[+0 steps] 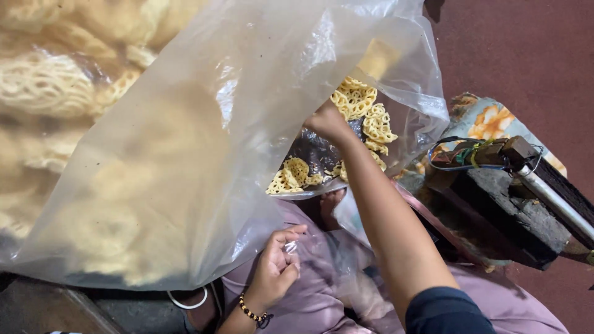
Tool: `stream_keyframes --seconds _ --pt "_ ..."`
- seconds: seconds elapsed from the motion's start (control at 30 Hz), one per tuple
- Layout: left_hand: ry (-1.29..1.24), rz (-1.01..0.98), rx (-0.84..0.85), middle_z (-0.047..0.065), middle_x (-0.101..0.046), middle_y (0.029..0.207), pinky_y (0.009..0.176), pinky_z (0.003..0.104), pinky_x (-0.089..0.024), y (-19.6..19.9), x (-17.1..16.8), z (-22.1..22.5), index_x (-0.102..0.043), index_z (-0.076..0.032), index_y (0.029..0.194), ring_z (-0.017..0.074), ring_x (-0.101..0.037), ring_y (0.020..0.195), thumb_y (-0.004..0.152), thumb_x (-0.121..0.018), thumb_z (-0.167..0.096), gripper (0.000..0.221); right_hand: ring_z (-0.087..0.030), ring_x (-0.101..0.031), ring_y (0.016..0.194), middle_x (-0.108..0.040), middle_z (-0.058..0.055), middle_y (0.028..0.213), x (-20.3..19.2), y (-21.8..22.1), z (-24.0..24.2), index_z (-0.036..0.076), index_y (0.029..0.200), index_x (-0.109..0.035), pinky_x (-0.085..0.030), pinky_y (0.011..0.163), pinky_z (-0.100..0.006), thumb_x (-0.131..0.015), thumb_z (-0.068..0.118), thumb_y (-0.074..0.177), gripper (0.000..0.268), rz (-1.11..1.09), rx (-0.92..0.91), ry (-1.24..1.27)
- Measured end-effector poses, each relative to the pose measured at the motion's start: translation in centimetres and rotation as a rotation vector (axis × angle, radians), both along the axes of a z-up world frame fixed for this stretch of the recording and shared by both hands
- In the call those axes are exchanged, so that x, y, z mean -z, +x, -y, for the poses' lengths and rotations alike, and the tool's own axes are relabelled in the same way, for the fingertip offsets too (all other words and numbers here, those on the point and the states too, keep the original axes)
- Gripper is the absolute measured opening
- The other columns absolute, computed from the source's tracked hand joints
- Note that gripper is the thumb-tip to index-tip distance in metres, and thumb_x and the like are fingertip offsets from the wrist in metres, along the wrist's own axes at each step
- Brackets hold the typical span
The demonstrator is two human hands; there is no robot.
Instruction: Packaging individual flower-shaped snacks into small plastic bags by hand.
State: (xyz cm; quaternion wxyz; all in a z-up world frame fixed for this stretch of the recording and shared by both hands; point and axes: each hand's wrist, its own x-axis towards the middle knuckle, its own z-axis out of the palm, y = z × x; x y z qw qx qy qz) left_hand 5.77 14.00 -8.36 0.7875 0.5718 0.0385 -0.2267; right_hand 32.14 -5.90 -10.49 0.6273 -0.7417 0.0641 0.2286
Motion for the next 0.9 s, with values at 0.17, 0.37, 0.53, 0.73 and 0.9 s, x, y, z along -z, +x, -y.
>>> stream_keyframes --seconds 0.17,0.37,0.53,0.73,0.9 --pt "0.001 -0.015 0.040 0.025 -0.072 0.125 0.048 0.024 -0.049 0.1 0.0 -0.5 -0.052 -0.002 0.107 0.0166 -0.058 0.040 0.077 -0.038 0.012 0.036 -0.013 -0.065 0.068 -0.065 -0.004 0.063 3.6 0.9 -0.5 0.011 0.080 -0.064 -0.046 0.074 -0.031 -0.069 0.014 0.070 0.012 0.079 -0.047 -0.173" --pt "-0.022 0.049 0.070 0.025 -0.073 0.118 0.056 0.029 -0.060 0.4 -0.8 -0.4 -0.063 -0.001 0.092 0.0218 -0.072 0.054 0.094 -0.063 -0.008 0.007 -0.014 -0.048 0.056 -0.051 0.000 0.060 6.0 0.0 -0.8 0.016 0.064 -0.050 -0.034 0.052 -0.033 -0.072 0.023 0.081 0.028 0.193 -0.126 -0.390" --pt "0.075 0.251 0.073 0.024 -0.072 0.118 0.055 0.025 -0.062 0.2 -2.5 0.8 -0.065 -0.002 0.089 0.0184 -0.074 0.059 0.092 -0.058 0.002 0.009 -0.012 -0.061 0.087 -0.067 -0.001 0.095 3.4 -12.0 6.6 0.007 0.094 -0.070 -0.047 0.078 -0.026 -0.075 0.029 0.089 0.023 0.230 0.196 0.153" --pt "0.190 0.506 -0.034 0.013 -0.077 0.073 0.049 0.028 -0.058 -0.2 -4.8 6.6 -0.068 -0.003 0.086 0.0213 -0.074 0.052 0.084 -0.060 0.005 0.011 -0.021 -0.058 0.082 -0.059 -0.012 0.090 -6.1 -24.8 10.2 -0.002 0.093 -0.064 -0.050 0.085 -0.038 -0.065 0.007 0.098 0.010 0.433 0.624 0.518" --pt "0.397 0.696 0.143 0.014 -0.070 0.073 0.056 0.041 -0.058 -0.9 -7.5 10.9 -0.067 -0.008 0.088 0.0355 -0.073 0.067 0.085 -0.057 -0.007 0.011 -0.029 -0.063 0.102 -0.063 -0.021 0.114 -6.3 -32.8 12.9 -0.009 0.108 -0.062 -0.054 0.098 -0.050 -0.063 0.015 0.096 0.027 0.764 0.675 0.391"
